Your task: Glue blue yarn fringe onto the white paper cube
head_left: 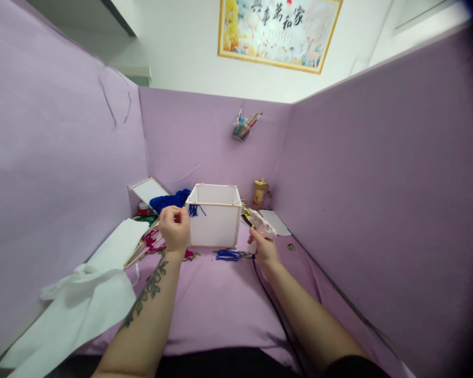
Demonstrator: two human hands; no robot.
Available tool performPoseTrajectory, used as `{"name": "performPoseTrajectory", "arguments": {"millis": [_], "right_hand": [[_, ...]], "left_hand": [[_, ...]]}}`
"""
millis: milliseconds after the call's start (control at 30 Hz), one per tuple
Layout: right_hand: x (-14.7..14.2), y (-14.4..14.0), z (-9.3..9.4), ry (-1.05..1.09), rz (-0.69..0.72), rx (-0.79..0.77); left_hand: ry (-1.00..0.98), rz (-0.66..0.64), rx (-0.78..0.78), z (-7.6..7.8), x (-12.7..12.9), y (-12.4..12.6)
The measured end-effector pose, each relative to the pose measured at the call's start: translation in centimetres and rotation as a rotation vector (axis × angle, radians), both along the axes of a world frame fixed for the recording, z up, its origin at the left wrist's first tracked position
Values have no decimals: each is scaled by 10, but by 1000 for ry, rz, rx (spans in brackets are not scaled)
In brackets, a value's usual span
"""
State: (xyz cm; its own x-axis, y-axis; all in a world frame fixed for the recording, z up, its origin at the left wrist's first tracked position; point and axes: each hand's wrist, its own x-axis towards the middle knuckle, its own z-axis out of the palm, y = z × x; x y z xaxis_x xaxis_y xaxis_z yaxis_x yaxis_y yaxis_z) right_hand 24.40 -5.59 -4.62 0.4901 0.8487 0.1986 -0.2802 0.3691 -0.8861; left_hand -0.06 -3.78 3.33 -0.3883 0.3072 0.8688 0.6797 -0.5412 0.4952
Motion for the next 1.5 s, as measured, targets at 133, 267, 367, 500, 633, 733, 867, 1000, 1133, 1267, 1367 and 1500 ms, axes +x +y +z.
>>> {"name": "performPoseTrajectory", "arguments": {"millis": [133, 267, 367, 500, 633, 733, 867, 1000, 1133, 1267, 1367, 1500], "right_hand": [[-1, -1, 1, 0, 18, 0], [0, -2, 1, -12, 12, 1], [0, -1, 1, -8, 15, -5], [0, -1, 2, -2, 12, -14], [-1, -1, 3, -6, 0, 2], [-2, -2, 4, -11, 1, -5], [-3, -4, 7, -20, 7, 1], [-4, -5, 9, 9, 8, -22], [-5, -5, 9, -2, 15, -14], [-5, -6, 8, -7, 28, -24], [-5, -10, 10, -26, 9, -3], [-6, -16, 13, -119, -14, 53]], "left_hand": [[163, -327, -225, -12, 29, -13], [449, -615, -481, -27, 60, -31], [605, -684, -567, -32, 70, -37], [712, -690, -653, -33, 64, -31], [902, -751, -742, -41, 58, -18], [988, -685, -809, -51, 58, -11], [1022, -639, -888, -60, 59, -10], [1055, -636, -868, -59, 57, -13], [1107, -595, -866, -61, 58, -15], [1157, -548, -867, -69, 61, -13], [1168, -538, -865, -72, 61, -11], [1036, -579, -846, -68, 60, -8]]}}
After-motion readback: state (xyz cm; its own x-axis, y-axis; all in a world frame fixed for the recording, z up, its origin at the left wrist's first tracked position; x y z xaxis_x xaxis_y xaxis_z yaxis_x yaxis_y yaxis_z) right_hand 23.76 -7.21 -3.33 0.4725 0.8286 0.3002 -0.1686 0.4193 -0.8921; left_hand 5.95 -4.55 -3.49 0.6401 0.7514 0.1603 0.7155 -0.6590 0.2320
